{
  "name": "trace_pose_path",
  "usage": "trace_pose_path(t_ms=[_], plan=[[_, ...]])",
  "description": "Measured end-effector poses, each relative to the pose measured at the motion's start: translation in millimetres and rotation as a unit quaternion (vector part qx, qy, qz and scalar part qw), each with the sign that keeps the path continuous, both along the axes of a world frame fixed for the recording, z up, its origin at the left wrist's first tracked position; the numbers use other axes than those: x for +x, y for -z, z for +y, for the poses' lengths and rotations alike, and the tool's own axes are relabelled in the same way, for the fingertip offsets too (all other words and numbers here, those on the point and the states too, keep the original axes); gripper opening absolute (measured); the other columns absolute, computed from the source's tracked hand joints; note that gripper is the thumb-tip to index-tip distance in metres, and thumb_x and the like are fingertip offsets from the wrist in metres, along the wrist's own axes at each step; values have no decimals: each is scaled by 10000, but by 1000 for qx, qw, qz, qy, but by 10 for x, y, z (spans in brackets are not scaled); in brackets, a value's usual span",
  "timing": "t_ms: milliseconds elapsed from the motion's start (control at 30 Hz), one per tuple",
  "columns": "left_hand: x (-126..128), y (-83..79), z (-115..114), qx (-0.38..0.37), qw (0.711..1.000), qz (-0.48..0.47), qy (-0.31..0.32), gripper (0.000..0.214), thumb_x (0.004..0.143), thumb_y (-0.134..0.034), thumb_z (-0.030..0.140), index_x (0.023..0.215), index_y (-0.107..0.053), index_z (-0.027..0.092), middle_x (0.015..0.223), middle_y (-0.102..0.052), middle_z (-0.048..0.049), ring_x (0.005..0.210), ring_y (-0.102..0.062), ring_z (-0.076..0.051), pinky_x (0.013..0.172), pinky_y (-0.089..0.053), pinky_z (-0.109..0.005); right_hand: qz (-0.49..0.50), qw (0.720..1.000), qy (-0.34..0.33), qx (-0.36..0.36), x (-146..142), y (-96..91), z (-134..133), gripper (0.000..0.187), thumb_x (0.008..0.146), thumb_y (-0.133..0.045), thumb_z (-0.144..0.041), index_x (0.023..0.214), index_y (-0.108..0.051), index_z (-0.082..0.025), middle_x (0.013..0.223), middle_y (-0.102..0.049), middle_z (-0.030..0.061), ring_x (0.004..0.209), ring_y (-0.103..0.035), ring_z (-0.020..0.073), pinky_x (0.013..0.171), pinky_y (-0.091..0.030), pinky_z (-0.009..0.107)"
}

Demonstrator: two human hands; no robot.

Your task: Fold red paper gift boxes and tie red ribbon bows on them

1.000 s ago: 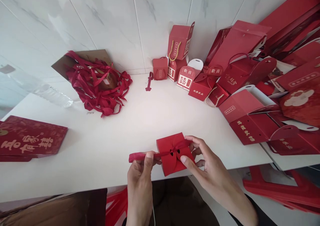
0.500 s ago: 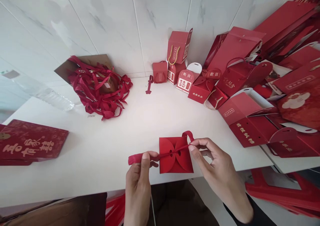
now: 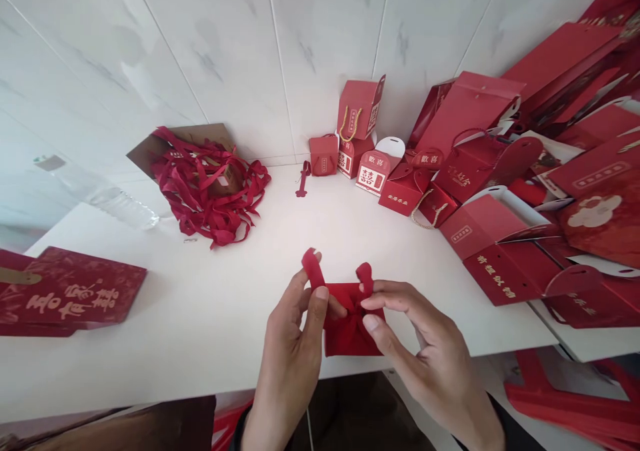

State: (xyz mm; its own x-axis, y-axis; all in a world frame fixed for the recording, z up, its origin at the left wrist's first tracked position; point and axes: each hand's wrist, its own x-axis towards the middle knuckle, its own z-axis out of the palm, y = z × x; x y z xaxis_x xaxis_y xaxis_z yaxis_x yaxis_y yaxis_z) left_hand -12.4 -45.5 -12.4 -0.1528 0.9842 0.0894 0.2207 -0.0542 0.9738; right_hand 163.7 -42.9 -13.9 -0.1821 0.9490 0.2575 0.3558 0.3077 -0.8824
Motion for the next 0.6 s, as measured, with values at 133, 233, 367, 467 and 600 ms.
trace_pose_path(t_ms=[133,233,367,467,600], plan=[[44,-63,73,18,1000,-22,-7,264,1013,-555,429,1071,-746,255,845,-740,-10,737,-664,-133,669,-554,-236,28,998,-59,10,-95,-59,56,172,1015,-589,-250,1139,-658,-346,1220,-673,-15,1178,-636,184,980,-531,281],[41,-59,79,6,997,-37,-61,272,1009,-563,448,1035,-746,249,888,-740,-7,815,-661,-137,757,-546,-239,7,998,-47,31,-118,-60,89,159,1023,-566,-241,1132,-645,-325,1180,-663,-3,1124,-645,176,918,-542,275],[19,37,13,-21,995,-61,-75,340,1025,-515,487,1015,-743,235,1015,-748,-32,1030,-658,-180,856,-525,-259,-37,998,45,18,-33,10,56,15,1022,-577,-287,1021,-591,-292,980,-620,-5,893,-635,166,761,-541,280],[36,128,-76,-57,992,-94,-59,329,985,-578,509,1084,-731,234,1105,-745,-50,1059,-662,-203,861,-540,-278,-94,995,17,5,47,65,4,61,1022,-561,-276,962,-563,-283,933,-596,-6,841,-604,176,724,-524,308],[110,213,-156,-72,986,-134,-69,340,946,-639,499,1147,-723,238,1215,-728,-71,1136,-658,-237,878,-561,-303,-159,987,-21,0,56,133,-1,106,1029,-523,-233,1084,-595,-289,1019,-605,21,943,-613,211,797,-538,379]])
